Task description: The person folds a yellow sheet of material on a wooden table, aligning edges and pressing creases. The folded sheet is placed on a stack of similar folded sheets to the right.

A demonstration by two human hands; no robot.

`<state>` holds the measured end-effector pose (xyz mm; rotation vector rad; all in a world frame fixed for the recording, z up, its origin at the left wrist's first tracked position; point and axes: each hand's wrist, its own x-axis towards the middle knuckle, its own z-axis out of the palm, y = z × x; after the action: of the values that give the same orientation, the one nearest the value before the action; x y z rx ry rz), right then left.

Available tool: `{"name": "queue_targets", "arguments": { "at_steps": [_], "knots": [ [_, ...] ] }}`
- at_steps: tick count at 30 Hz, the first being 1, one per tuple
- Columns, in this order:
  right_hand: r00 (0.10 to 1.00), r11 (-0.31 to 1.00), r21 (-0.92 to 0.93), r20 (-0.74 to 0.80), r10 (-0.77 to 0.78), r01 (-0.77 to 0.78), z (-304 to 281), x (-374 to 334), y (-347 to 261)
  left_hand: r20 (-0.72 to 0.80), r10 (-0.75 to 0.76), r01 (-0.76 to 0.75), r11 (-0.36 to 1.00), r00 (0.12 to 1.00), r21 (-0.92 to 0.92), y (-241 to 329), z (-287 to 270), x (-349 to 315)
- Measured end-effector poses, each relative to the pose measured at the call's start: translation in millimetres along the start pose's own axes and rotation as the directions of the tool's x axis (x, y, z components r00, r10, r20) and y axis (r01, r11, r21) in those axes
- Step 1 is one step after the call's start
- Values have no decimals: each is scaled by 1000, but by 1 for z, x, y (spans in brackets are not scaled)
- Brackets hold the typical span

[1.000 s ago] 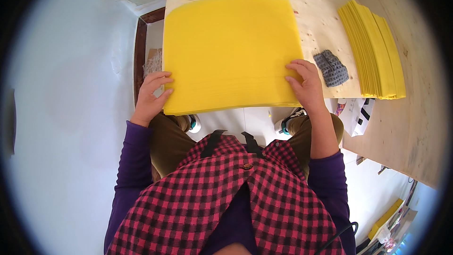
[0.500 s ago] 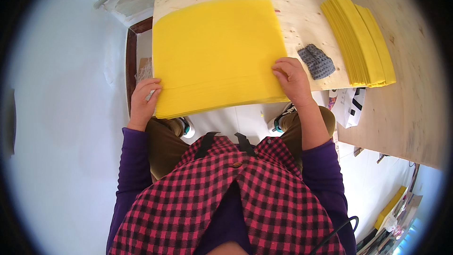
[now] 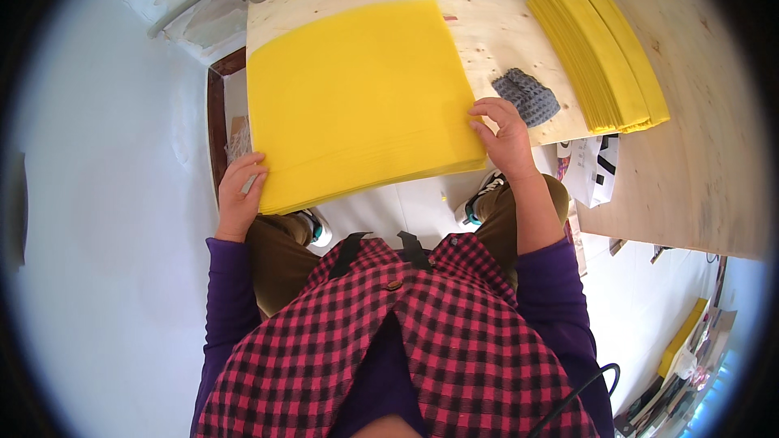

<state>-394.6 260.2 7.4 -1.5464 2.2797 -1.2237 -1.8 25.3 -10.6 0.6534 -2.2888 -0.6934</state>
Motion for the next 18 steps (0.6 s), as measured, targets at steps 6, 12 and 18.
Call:
{"name": "queue_targets", "arguments": {
  "at_steps": [6,12,18],
  "knots": [
    [999,1000,3,27,28,-28,-7,1,5,6,-36,36,999,999,-18,2,1,0],
    [995,999,-15,89,38,-37,-7,6,4,9,-38,38,999,999,-15,1,1,-1],
    [996,998,-62,86,-17,22,-6,8,5,15,-47,47,999,999,-23,-1,1,-3]
  ]
}}
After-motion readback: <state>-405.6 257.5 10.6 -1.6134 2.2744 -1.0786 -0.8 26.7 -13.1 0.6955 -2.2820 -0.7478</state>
